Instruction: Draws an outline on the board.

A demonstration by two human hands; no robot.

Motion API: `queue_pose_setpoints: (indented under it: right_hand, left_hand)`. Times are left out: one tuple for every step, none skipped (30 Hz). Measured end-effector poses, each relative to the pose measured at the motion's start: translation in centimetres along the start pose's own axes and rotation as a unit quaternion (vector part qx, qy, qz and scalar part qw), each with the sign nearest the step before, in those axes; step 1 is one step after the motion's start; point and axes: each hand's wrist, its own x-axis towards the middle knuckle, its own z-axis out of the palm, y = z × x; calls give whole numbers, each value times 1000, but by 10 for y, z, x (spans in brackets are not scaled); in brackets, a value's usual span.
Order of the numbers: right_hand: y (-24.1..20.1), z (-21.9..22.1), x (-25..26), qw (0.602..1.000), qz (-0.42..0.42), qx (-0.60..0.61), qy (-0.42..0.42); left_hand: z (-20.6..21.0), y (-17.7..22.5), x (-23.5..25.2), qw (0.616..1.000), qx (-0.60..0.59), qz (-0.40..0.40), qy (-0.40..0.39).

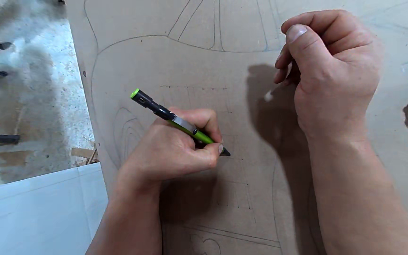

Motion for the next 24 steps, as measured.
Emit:
queue_pose_setpoints:
  right_hand:
    - [0,0,0,1000,1,0,1]
    - [0,0,0,1000,4,1,1]
    - [-1,0,0,1000,6,2,2]
    - [-1,0,0,1000,7,1,3]
    - [-2,0,0,1000,10,1,4]
    - [-2,0,-1,1000,12,0,5]
    - [-2,0,-1,1000,13,-2,5]
    - [-3,0,-1,1000,15,-6,4]
    - [-3,0,-1,1000,15,-9,4]
    - [-3,0,-1,1000,14,-11,5]
    - [-3,0,-1,1000,14,-10,6]
    - [-3,0,-2,1000,15,-9,6]
    - [-3,0,-2,1000,16,-6,8]
    - [-3,0,-2,1000,18,-4,9]
    - [-3,0,-2,1000,20,-2,9]
    - [-3,0,-2,1000,21,1,9]
    - [-3,0,-2,1000,21,1,10]
    - [-3,0,-3,1000,22,2,9]
    - [-3,0,-3,1000,22,2,9]
    - [-3,0,-3,1000,22,3,8]
    - [-3,0,-3,1000,21,3,9]
    - [-3,0,-3,1000,20,2,9]
    - [-3,0,-3,1000,18,1,9]
    - [-3,0,-3,1000,17,-1,7]
  left_hand:
    - [1,0,0,1000,-4,-1,13]
    - [2,-1,0,999,-9,0,32]
    - [4,-2,0,999,-13,0,52]
    - [5,-3,0,997,-18,-1,71]
    - [7,-3,0,996,-21,-5,91]
    - [9,-3,1,994,-24,-11,110]
    - [11,-3,1,992,-29,-12,125]
    - [12,-4,2,990,-29,-10,139]
    - [13,-4,2,988,-23,-9,155]
    - [14,-4,2,985,-16,-13,170]
    - [14,-3,2,984,-7,-19,179]
    - [15,-1,1,983,-1,-26,183]
    - [15,-1,1,982,3,-30,184]
    - [15,-1,1,983,3,-29,182]
    - [14,-1,0,984,2,-26,176]
    - [13,-2,0,986,-1,-19,165]
    - [11,-2,0,988,-2,-13,152]
    - [10,-3,0,990,-1,-9,138]
    - [8,-3,0,992,3,-8,125]
    - [7,-3,-1,993,5,-6,115]
    - [7,-2,-1,994,5,-5,107]
    - [6,-2,-1,995,5,-4,103]
    - [6,-2,-1,995,5,-2,97]
    - [5,-2,-1,996,5,-2,93]
